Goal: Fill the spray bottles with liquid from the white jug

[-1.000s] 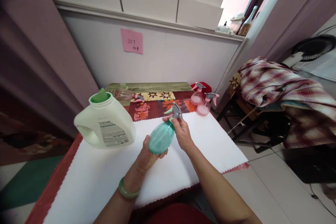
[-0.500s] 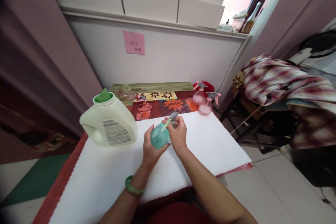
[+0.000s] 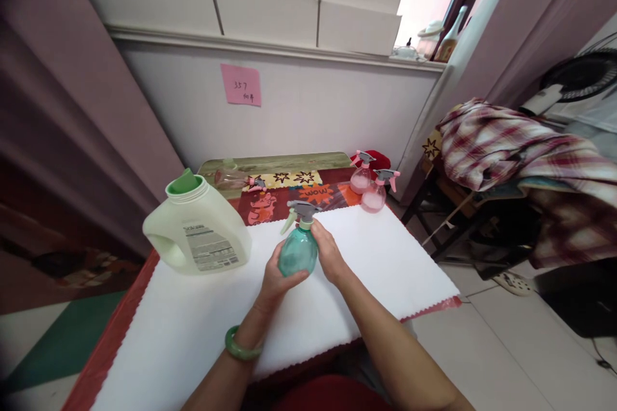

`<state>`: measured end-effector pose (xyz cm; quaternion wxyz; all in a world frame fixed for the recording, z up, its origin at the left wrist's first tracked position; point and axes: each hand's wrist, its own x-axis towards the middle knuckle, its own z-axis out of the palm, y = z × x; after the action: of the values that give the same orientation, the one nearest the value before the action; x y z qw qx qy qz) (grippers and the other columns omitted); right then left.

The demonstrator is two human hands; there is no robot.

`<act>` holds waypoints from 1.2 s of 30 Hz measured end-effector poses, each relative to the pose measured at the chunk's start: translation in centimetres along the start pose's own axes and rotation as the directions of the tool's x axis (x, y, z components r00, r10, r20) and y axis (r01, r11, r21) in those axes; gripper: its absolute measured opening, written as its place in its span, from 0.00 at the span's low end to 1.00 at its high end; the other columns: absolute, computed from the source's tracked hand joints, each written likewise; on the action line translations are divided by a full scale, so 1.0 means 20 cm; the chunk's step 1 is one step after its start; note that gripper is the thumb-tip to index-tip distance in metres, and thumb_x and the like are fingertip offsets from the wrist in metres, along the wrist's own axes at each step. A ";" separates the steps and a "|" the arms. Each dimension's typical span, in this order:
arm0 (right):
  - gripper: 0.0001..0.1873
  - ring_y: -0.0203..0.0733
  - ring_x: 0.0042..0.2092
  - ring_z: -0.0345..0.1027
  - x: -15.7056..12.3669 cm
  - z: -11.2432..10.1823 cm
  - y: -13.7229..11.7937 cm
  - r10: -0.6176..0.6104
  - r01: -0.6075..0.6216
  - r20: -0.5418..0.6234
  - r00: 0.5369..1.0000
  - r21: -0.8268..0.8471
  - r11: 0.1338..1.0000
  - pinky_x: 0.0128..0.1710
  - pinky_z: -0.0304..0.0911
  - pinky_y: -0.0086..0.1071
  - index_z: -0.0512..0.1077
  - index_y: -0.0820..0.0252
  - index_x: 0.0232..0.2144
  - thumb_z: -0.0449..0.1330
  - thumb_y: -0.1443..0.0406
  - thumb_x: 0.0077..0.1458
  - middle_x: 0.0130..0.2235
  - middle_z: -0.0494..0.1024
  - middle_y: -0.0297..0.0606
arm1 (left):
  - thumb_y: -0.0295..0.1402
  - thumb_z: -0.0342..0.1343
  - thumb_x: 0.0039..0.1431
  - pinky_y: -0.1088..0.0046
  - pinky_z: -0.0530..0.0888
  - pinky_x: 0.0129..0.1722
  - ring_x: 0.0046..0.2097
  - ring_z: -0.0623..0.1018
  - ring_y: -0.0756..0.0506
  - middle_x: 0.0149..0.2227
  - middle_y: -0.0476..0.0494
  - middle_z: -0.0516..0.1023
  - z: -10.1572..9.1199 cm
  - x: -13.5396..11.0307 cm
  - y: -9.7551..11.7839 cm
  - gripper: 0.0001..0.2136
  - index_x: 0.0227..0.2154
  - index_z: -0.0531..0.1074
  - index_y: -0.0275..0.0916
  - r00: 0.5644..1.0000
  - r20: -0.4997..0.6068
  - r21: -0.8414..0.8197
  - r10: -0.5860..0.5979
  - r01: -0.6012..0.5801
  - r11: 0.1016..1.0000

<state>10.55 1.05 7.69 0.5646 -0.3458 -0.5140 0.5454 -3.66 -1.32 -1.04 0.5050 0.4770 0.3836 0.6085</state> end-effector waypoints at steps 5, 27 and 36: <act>0.20 0.49 0.46 0.75 0.00 -0.04 -0.01 0.078 -0.078 0.018 0.997 0.045 0.996 0.50 0.67 0.41 0.79 0.54 0.40 0.66 0.47 0.55 0.46 0.83 0.39 | 0.33 0.74 0.37 0.57 0.74 0.43 0.43 0.77 0.35 0.43 0.43 0.80 -0.01 0.01 0.01 0.32 0.50 0.76 0.44 0.988 0.136 -0.067 -0.068 0.078 0.995; 0.21 0.47 0.47 0.74 -0.03 -0.13 -0.09 0.158 -0.164 0.204 0.966 0.008 0.986 0.48 0.67 0.41 0.76 0.55 0.43 0.61 0.46 0.60 0.49 0.82 0.42 | 0.48 0.70 0.41 0.62 0.75 0.41 0.43 0.79 0.37 0.43 0.39 0.80 0.00 -0.06 0.10 0.32 0.51 0.76 0.39 0.871 0.417 -0.220 -0.258 0.372 0.902; 0.22 0.45 0.43 0.72 -0.06 -0.05 -0.08 0.026 -0.030 -0.019 0.999 -0.306 0.952 0.47 0.66 0.40 0.73 0.57 0.45 0.59 0.47 0.60 0.45 0.80 0.39 | 0.41 0.76 0.33 0.57 0.74 0.51 0.52 0.76 0.33 0.52 0.39 0.78 0.00 0.00 0.02 0.41 0.55 0.72 0.42 0.939 0.311 -0.094 -0.147 0.185 0.978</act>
<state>11.97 -0.27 8.66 0.5002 -0.4403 -0.5833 0.4645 -3.71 -1.37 -0.58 0.6355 0.4986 0.3028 0.5058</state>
